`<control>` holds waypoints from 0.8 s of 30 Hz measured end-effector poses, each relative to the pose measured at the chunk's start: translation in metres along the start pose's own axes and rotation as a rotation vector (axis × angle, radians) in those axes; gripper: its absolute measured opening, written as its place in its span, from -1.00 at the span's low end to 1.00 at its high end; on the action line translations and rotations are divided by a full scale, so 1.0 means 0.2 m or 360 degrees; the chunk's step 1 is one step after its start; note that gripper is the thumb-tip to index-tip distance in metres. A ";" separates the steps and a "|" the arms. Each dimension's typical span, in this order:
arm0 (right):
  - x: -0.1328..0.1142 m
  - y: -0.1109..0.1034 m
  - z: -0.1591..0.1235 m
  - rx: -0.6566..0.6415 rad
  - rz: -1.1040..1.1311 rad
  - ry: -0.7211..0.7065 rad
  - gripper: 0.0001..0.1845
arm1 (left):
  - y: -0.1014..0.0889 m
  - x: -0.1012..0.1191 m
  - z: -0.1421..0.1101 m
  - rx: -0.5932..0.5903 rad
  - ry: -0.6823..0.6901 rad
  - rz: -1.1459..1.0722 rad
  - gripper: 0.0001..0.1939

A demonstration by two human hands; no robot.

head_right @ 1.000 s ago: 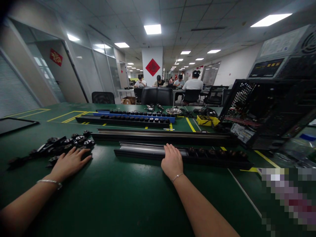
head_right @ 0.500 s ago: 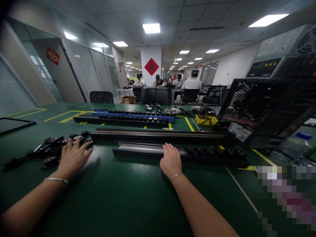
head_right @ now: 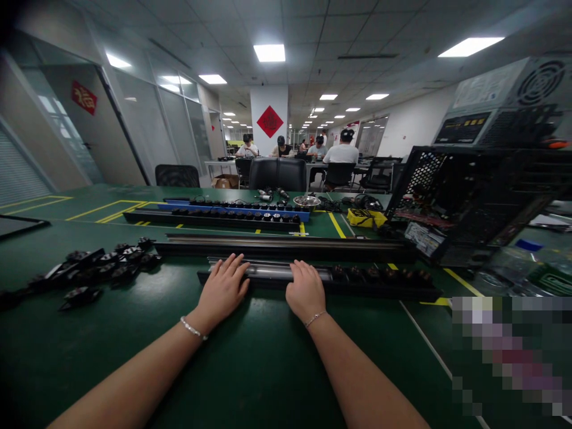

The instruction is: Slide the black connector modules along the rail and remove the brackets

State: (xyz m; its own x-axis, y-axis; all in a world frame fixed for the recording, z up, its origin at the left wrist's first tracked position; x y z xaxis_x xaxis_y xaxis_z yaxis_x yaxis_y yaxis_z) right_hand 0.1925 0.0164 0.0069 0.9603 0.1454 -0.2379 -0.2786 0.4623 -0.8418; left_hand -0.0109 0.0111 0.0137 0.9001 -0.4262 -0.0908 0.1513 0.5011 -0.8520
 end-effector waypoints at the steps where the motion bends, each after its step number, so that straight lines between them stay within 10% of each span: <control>1: 0.01 -0.01 0.01 0.0039 0.0008 0.0004 -0.51 | 0.00 0.01 -0.01 0.0018 0.0018 0.0013 -0.60; 8: 0.13 -0.09 0.04 0.0424 -0.0222 0.0340 -0.56 | 0.02 0.05 -0.05 -0.0020 0.0063 0.0031 -0.57; 24: 0.15 -0.07 0.03 0.0273 -0.0196 0.0427 -0.55 | 0.03 0.03 -0.05 -0.0088 0.0044 -0.0052 -0.53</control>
State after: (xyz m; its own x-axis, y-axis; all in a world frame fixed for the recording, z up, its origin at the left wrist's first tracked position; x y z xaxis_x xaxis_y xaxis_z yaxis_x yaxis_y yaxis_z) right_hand 0.2249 0.0189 0.0150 0.9495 -0.1454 -0.2780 -0.1367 0.6057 -0.7839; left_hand -0.0085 0.0033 0.0026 0.8833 -0.4627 -0.0758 0.1570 0.4443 -0.8820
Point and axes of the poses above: each hand's wrist, its own z-axis towards the middle knuckle, its own y-axis out of the palm, x = y × z, the point moved 2 cm from there along z, towards the middle knuckle, and after that the axes turned 6 degrees about y, right-handed, at the moved point
